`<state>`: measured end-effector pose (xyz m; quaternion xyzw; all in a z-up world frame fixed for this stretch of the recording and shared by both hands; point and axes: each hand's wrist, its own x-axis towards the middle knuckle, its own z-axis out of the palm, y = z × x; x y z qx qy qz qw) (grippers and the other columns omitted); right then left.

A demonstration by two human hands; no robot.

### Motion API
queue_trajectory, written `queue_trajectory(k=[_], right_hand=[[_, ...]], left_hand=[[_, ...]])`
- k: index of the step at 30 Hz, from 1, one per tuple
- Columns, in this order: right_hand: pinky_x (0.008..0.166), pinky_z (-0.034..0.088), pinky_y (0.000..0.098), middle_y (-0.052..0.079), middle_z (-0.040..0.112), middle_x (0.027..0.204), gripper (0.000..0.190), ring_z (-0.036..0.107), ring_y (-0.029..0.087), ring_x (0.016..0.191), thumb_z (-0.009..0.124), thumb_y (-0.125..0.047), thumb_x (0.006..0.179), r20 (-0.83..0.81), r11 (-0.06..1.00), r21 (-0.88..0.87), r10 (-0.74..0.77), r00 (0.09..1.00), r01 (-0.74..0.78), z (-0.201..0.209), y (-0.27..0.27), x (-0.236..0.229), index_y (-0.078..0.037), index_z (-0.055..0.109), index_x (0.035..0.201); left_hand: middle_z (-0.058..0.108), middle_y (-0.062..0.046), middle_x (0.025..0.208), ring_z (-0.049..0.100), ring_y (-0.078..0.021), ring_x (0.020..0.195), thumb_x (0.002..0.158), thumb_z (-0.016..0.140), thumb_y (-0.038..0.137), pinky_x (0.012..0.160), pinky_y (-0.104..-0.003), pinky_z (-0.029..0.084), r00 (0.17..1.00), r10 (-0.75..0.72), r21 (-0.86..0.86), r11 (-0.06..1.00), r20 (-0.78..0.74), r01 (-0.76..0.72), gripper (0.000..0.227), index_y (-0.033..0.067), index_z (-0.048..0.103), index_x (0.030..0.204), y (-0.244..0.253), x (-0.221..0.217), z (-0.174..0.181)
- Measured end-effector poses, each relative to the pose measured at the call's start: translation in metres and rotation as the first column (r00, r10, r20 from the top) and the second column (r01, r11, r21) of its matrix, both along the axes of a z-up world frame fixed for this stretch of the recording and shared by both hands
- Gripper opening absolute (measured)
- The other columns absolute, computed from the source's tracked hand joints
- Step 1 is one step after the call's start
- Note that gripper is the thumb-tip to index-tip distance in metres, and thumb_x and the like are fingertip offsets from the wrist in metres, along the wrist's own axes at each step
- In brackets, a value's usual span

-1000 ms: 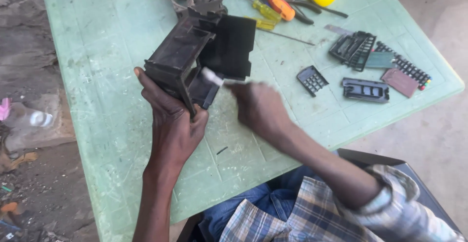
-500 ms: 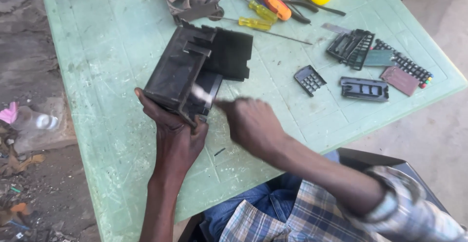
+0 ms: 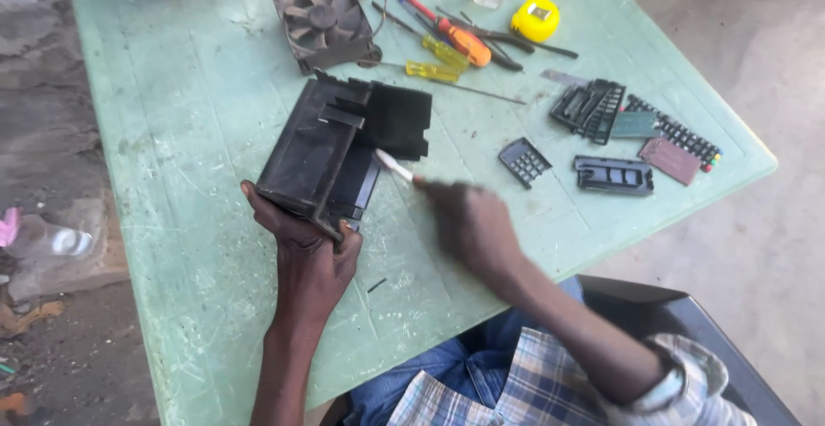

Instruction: Cleaning a black plastic fan housing using a toothbrush and other small tools to remove dust and debris.

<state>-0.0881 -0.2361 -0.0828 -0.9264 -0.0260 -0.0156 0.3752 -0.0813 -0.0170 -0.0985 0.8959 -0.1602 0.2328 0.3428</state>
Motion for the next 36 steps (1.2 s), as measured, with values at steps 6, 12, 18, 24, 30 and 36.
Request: queue_trajectory(k=[6, 12, 18, 24, 30, 36], right_hand=[[0.055, 0.052, 0.0442, 0.018, 0.072, 0.070, 0.030, 0.063, 0.033, 0.060, 0.060, -0.008, 0.090, -0.058, 0.965, 0.255, 0.074, 0.996, -0.057, 0.049, -0.024, -0.031, -0.010, 0.080, 0.112], [0.050, 0.051, 0.0368, 0.009, 0.067, 0.068, 0.017, 0.061, 0.023, 0.055, 0.060, -0.019, 0.096, 0.044, 0.999, 0.048, -0.004, 0.999, 0.002, -0.006, -0.044, -0.027, -0.011, 0.071, 0.107], [0.074, 0.054, 0.0391, 0.004, 0.064, 0.101, 0.022, 0.064, 0.024, 0.089, 0.076, -0.028, 0.087, 0.082, 1.000, -0.011, -0.018, 0.996, 0.019, -0.013, -0.050, -0.022, -0.019, 0.072, 0.106], [0.067, 0.055, 0.0333, 0.000, 0.071, 0.089, 0.033, 0.067, 0.015, 0.076, 0.075, -0.031, 0.089, 0.281, 0.930, 0.137, -0.366, 0.887, 0.340, 0.031, -0.112, 0.073, -0.016, 0.068, 0.118], [0.081, 0.053, 0.0421, 0.015, 0.069, 0.119, 0.068, 0.065, 0.028, 0.105, 0.085, -0.041, 0.078, 0.335, 0.903, 0.110, -0.426, 0.840, 0.414, -0.016, -0.163, 0.235, -0.005, 0.059, 0.130], [0.070, 0.046, 0.0389, 0.003, 0.076, 0.093, 0.042, 0.067, 0.020, 0.084, 0.091, -0.042, 0.073, 0.504, 0.949, -0.014, -0.265, 0.822, 0.314, -0.058, -0.192, 0.318, -0.011, 0.074, 0.096]], left_hand=[[0.040, -0.032, 0.122, 0.063, -0.0501, 0.104, 0.087, 0.066, 0.011, 0.080, -0.056, 0.059, 0.995, -0.015, -0.055, 0.998, -0.100, 0.009, 0.104, -0.0167, -0.008, 0.155, 0.011, 0.007, 0.015], [0.030, -0.021, 0.130, 0.046, -0.0336, 0.115, 0.094, 0.064, 0.006, 0.091, -0.043, 0.055, 0.966, -0.058, -0.479, 0.875, -0.253, -0.073, 0.099, 0.0029, -0.010, 0.159, 0.014, 0.014, 0.007], [0.040, -0.013, 0.122, 0.051, -0.0220, 0.104, 0.091, 0.069, 0.006, 0.084, -0.034, 0.054, 0.976, 0.004, -0.496, 0.861, -0.219, -0.115, 0.097, 0.0047, -0.003, 0.156, 0.016, 0.002, 0.001], [0.033, -0.029, 0.144, 0.049, -0.0330, 0.118, 0.070, 0.081, 0.004, 0.086, -0.041, 0.055, 0.993, 0.030, -0.480, 0.874, -0.113, -0.081, 0.105, 0.0043, 0.008, 0.145, 0.010, 0.012, -0.031], [0.036, -0.031, 0.142, 0.054, -0.0371, 0.124, 0.061, 0.088, 0.001, 0.091, -0.042, 0.056, 0.976, 0.047, -0.429, 0.893, -0.212, -0.136, 0.110, 0.0062, 0.010, 0.139, 0.013, 0.014, -0.045], [0.043, -0.031, 0.141, 0.058, -0.0360, 0.122, 0.063, 0.093, 0.013, 0.098, -0.040, 0.054, 0.985, 0.028, -0.451, 0.886, -0.172, -0.104, 0.108, 0.0019, 0.016, 0.138, 0.007, 0.016, -0.042]])
